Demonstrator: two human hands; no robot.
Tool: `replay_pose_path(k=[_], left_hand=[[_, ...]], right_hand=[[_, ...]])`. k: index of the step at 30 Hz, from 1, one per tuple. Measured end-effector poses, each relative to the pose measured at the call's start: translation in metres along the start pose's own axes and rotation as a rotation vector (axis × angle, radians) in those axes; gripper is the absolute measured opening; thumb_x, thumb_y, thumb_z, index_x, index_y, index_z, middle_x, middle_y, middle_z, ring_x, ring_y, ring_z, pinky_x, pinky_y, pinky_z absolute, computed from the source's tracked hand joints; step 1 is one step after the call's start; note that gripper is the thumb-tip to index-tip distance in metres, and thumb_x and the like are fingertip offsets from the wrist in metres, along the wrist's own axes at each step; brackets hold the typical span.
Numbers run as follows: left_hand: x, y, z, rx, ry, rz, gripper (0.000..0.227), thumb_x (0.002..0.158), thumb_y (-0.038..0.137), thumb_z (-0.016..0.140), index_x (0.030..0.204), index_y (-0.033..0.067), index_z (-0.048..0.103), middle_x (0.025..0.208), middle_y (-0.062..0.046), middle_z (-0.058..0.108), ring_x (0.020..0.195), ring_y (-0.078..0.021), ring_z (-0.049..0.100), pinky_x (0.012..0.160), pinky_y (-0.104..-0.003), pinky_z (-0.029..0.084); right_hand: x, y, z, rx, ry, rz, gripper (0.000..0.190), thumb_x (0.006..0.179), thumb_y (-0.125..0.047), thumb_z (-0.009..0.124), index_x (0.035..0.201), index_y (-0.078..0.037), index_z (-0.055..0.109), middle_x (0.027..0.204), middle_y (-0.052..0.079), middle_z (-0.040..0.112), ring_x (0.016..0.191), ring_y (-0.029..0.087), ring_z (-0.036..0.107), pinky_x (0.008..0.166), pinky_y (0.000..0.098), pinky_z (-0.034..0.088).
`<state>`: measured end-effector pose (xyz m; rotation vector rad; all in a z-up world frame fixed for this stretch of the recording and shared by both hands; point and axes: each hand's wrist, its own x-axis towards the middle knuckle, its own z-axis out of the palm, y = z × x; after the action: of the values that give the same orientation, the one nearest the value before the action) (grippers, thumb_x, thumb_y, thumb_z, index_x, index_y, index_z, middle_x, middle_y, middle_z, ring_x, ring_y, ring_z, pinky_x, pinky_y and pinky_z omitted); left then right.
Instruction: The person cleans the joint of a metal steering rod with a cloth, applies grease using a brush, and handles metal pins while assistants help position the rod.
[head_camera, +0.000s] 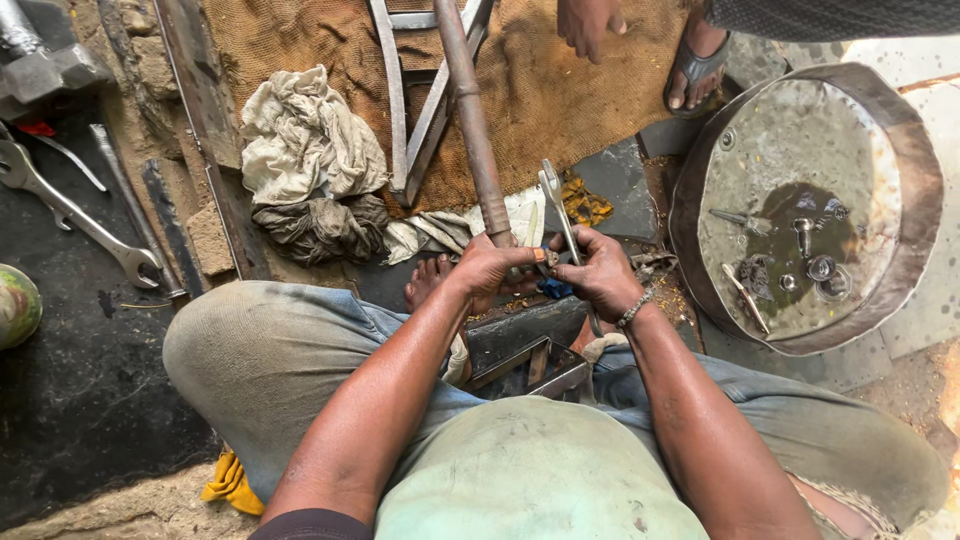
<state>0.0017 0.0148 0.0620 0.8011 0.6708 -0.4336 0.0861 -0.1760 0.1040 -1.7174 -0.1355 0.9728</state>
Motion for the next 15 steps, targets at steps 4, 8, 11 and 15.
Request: replay_pose_path(k=[4,8,11,15], left_hand=[[0.000,0.001,-0.001,0.021,0.017,0.035,0.030,0.075,0.017,0.087,0.095,0.0022,0.069,0.082,-0.008,0.075,0.072,-0.0183,0.074,0.067,-0.039,0.067],[0.001,0.000,0.001,0.001,0.029,0.016,0.027,0.078,0.018,0.083,0.094,0.0003,0.070,0.083,-0.011,0.075,0.075,-0.0218,0.076,0.071,-0.041,0.068],[0.002,0.000,0.002,-0.024,0.029,0.026,0.024,0.079,0.014,0.079,0.094,-0.0004,0.069,0.087,-0.011,0.074,0.076,-0.0227,0.077,0.073,-0.044,0.069],[0.002,0.001,0.004,-0.053,0.047,0.045,0.023,0.079,0.009,0.075,0.097,-0.0012,0.066,0.089,-0.012,0.072,0.076,-0.0243,0.075,0.072,-0.047,0.069]], right_hand=[[-0.001,0.000,0.003,0.197,-0.056,0.091,0.035,0.081,-0.005,0.077,0.114,-0.009,0.068,0.087,-0.004,0.066,0.059,0.003,0.052,0.047,0.0197,0.038],[-0.004,0.006,0.007,0.264,-0.082,0.138,0.037,0.082,-0.007,0.079,0.118,-0.008,0.069,0.082,-0.003,0.066,0.055,0.003,0.051,0.045,0.0197,0.037],[-0.005,0.008,0.011,0.255,-0.065,0.127,0.036,0.084,-0.006,0.079,0.118,-0.005,0.068,0.081,-0.002,0.066,0.055,0.003,0.050,0.044,0.0202,0.036],[-0.004,0.007,0.015,0.108,-0.014,0.020,0.036,0.084,-0.004,0.080,0.118,-0.003,0.067,0.088,-0.003,0.070,0.064,0.002,0.057,0.051,0.0192,0.043]])
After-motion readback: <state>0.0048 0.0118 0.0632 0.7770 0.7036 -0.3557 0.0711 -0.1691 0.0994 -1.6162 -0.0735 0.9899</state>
